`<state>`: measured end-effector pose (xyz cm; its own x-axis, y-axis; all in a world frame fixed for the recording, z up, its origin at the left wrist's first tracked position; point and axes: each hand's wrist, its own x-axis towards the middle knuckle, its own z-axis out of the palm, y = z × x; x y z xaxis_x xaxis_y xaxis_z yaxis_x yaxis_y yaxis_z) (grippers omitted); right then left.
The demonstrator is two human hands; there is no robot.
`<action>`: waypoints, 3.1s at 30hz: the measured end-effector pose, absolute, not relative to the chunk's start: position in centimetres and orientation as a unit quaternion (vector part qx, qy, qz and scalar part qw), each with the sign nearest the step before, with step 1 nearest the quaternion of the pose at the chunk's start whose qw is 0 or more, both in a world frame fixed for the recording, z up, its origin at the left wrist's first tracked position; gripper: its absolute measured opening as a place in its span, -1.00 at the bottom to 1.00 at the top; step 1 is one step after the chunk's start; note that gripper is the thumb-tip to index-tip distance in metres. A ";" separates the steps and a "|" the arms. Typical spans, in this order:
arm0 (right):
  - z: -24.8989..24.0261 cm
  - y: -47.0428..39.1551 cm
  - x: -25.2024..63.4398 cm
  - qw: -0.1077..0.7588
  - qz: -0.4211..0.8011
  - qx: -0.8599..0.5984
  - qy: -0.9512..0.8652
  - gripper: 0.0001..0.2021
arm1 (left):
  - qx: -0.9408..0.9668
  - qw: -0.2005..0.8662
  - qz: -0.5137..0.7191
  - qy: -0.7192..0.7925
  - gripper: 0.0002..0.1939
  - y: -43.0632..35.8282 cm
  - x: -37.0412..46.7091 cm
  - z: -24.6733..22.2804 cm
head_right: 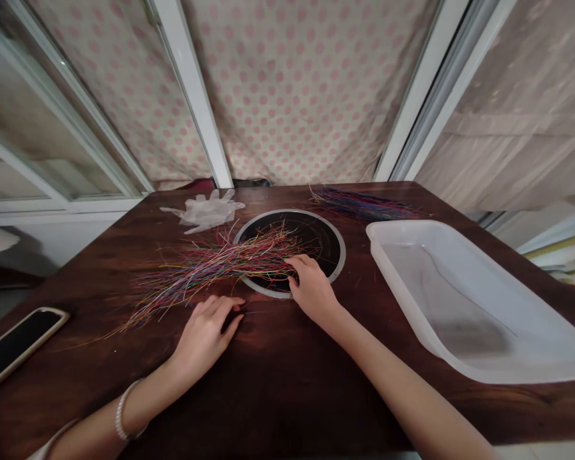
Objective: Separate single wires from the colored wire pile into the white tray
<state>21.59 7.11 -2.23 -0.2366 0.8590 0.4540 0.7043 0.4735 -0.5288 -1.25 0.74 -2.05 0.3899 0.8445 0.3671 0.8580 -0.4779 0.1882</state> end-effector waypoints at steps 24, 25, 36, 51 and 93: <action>-1.6 3.6 20.5 0.383 0.037 -0.325 -0.864 -0.79 | -0.832 -0.022 -0.357 -0.424 -0.95 0.0 -0.7 -1.0; -1.6 3.6 20.5 0.388 0.040 -0.331 -0.859 -0.80 | -0.830 -0.024 -0.358 -0.427 -0.95 0.1 -0.7 -1.0; -2.4 4.3 20.8 0.503 0.056 -0.350 -0.789 -0.88 | -0.782 -0.040 -0.414 -0.465 -0.89 0.0 -0.4 -0.8; -2.0 3.6 20.8 0.536 -0.020 -0.339 -0.773 -0.79 | -0.782 -0.155 -0.404 -0.449 -0.83 -0.4 -0.5 -0.1; -2.1 3.7 20.6 0.566 0.074 -0.374 -0.731 -0.77 | -0.709 -0.061 -0.408 -0.572 -0.71 0.7 -1.5 -0.4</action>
